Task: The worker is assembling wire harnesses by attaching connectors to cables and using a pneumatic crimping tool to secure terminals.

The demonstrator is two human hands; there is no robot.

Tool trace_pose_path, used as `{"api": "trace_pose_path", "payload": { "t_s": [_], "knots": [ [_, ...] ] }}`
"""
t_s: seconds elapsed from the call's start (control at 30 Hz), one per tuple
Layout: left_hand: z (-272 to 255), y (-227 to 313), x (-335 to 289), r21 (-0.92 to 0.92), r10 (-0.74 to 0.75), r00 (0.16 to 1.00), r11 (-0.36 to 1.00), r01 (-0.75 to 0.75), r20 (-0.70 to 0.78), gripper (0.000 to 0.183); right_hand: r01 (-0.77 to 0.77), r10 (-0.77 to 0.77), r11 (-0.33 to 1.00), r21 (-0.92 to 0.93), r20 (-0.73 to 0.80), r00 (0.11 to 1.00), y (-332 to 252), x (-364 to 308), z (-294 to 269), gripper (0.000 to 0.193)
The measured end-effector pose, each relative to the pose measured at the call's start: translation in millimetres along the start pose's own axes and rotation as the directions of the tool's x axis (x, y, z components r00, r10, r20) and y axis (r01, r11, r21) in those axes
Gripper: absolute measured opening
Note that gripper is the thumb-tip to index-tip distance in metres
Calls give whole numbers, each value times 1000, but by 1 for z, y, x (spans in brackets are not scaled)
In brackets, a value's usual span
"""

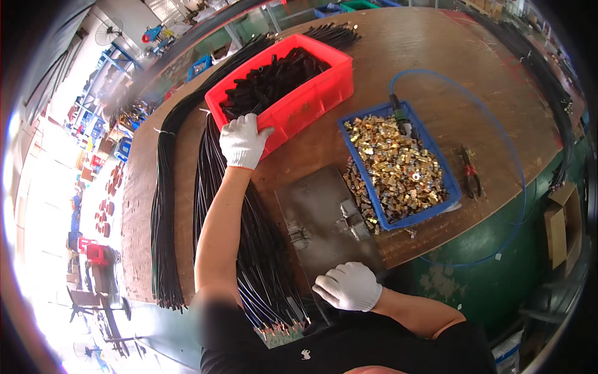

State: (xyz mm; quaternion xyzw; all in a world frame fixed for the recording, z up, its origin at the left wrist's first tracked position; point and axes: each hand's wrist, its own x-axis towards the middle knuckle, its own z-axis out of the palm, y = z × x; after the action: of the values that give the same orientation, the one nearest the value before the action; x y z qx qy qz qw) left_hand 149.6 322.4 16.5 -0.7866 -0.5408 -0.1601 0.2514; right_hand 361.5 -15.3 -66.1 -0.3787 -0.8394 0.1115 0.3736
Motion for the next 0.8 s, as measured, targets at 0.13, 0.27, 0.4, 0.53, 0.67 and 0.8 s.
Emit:
{"api": "trace_pose_path", "payload": {
  "t_s": [0.13, 0.27, 0.4, 0.53, 0.67, 0.8],
  "knots": [
    [15, -9, 10, -55, 61, 993, 996, -66, -98, 48, 30, -30, 999, -17, 37, 999, -5, 2, -6, 21],
    [22, -16, 23, -43, 58, 997, 997, -61, -57, 51, 88, -89, 996, 21, 75, 993, 0, 8, -3, 21],
    [0, -14, 24, -126, 84, 994, 988, -91, -63, 54, 56, -54, 998, -29, 63, 997, -2, 14, -6, 19],
    [-36, -35, -26, -247, 85, 990, 963, -110, -111, 51, -98, 82, 978, 184, 95, 992, -1, 23, -10, 12],
    [-106, -57, -106, -508, 221, 968, 851, -130, 121, 23, -369, 259, 863, 345, 327, 909, -13, 48, -24, 13],
    [-155, -56, -184, -599, 148, 973, 801, -13, 177, 18, -458, 280, 836, 303, 482, 830, -22, 73, -6, 26]
  ]
}}
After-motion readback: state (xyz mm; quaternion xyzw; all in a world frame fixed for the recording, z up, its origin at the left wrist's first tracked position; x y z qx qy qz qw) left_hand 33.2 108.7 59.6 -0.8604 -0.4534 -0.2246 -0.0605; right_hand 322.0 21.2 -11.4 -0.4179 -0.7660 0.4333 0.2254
